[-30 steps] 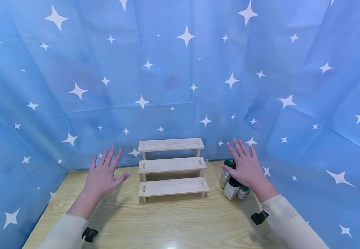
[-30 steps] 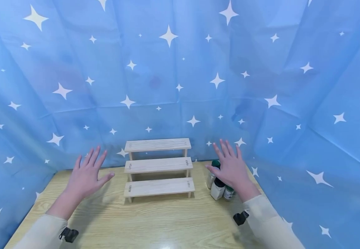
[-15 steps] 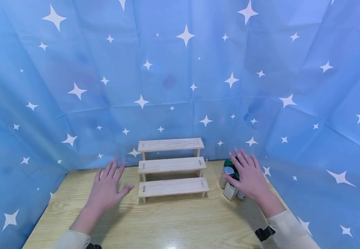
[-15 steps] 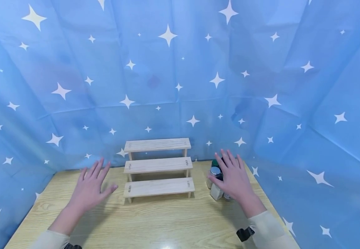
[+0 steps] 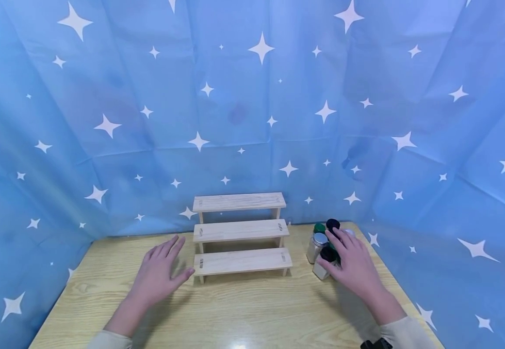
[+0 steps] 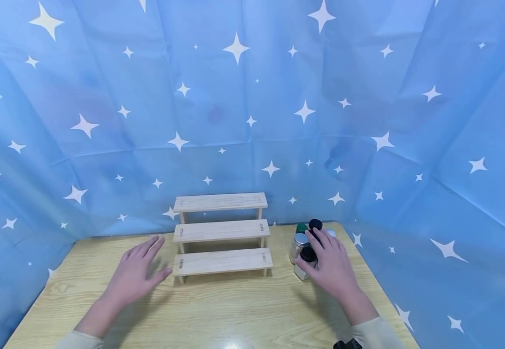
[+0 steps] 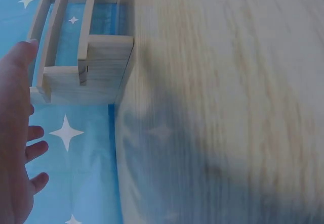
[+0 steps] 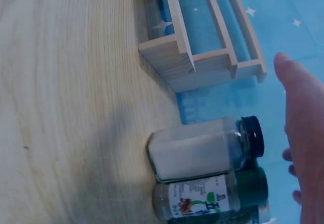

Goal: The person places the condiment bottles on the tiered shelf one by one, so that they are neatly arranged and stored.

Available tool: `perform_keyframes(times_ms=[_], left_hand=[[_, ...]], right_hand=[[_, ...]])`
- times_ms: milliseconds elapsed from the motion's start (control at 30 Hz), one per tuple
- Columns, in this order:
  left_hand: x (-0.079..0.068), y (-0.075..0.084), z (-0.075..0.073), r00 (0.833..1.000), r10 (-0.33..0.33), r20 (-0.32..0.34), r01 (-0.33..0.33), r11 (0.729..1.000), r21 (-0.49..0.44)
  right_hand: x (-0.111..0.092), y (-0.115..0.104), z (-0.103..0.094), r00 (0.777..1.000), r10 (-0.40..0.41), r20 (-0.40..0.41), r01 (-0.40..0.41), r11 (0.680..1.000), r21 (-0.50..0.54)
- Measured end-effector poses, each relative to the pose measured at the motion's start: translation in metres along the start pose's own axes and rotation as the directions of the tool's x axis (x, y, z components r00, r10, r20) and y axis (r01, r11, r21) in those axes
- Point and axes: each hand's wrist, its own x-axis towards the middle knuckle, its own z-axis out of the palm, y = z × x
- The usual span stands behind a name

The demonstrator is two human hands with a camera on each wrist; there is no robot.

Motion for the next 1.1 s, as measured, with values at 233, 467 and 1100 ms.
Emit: perform_keyframes(times_ms=[233,467,1100], left_hand=[[0.000,0.003,0.012,1.000,0.024,-0.008,-0.025,0.996,-0.087],[0.003,0.002,0.026,0.999,0.053,-0.007,-0.053,0.978,-0.201],[0.010,0.004,0.047,0.997,0.024,0.068,-0.002,0.950,-0.311]], right_hand=[[-0.008,-0.004,0.004,0.997,-0.010,-0.073,0.015,0.998,0.064],[-0.009,-0.004,0.009,0.989,-0.035,-0.143,0.045,0.996,0.072],[-0.010,-0.008,0.015,0.993,0.032,-0.110,-0.034,0.999,-0.008]])
